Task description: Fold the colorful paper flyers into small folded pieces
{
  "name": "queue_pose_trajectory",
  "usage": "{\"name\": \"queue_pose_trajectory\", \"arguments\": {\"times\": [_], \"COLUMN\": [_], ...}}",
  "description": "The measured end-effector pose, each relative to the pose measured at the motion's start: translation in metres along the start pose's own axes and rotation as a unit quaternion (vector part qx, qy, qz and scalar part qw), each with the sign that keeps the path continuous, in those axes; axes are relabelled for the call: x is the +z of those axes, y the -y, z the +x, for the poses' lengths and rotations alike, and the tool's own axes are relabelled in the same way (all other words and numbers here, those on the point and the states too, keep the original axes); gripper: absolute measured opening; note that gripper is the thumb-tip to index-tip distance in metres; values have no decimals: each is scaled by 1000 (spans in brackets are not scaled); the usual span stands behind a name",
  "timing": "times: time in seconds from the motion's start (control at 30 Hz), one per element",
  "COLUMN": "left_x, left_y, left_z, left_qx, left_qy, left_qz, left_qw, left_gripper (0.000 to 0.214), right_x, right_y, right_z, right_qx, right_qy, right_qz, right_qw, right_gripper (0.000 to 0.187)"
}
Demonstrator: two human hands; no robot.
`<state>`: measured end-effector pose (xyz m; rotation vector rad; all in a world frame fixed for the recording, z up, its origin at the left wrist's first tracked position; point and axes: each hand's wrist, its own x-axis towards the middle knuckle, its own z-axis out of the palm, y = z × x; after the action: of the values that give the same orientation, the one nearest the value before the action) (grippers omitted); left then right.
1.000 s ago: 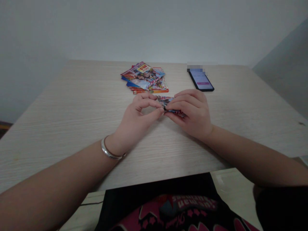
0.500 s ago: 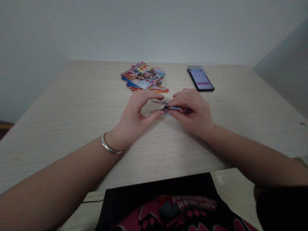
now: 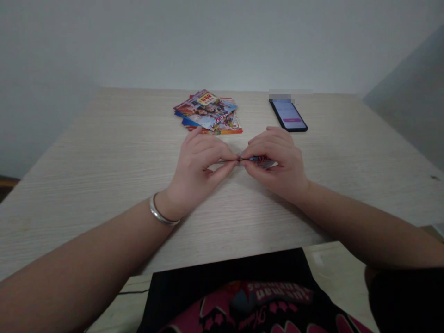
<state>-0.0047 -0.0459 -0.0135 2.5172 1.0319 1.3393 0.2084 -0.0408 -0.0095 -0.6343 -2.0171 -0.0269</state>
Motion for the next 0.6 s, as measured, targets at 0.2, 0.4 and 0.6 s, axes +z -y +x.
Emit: {"name": "queue_pose_trajectory", "arguments": {"times": [0.2, 0.4, 0.6], "left_x": [0, 1, 5], "left_y": [-2, 3, 12], "left_z": [0, -3, -6], "left_qx": [7, -21, -25], "left_qy": [-6, 13, -21], "left_qz": [-27, -49, -57], "left_qw": [1000, 999, 998], "left_gripper": [9, 7, 8], "right_x": [0, -4, -4], "right_y": [0, -6, -12], "right_z": [-1, -1, -4], "right_qx": [31, 27, 51], "right_qy": [12, -14, -46], "right_qz": [4, 41, 74], "right_qw": [999, 999, 995], "right_gripper": [2, 3, 2]}}
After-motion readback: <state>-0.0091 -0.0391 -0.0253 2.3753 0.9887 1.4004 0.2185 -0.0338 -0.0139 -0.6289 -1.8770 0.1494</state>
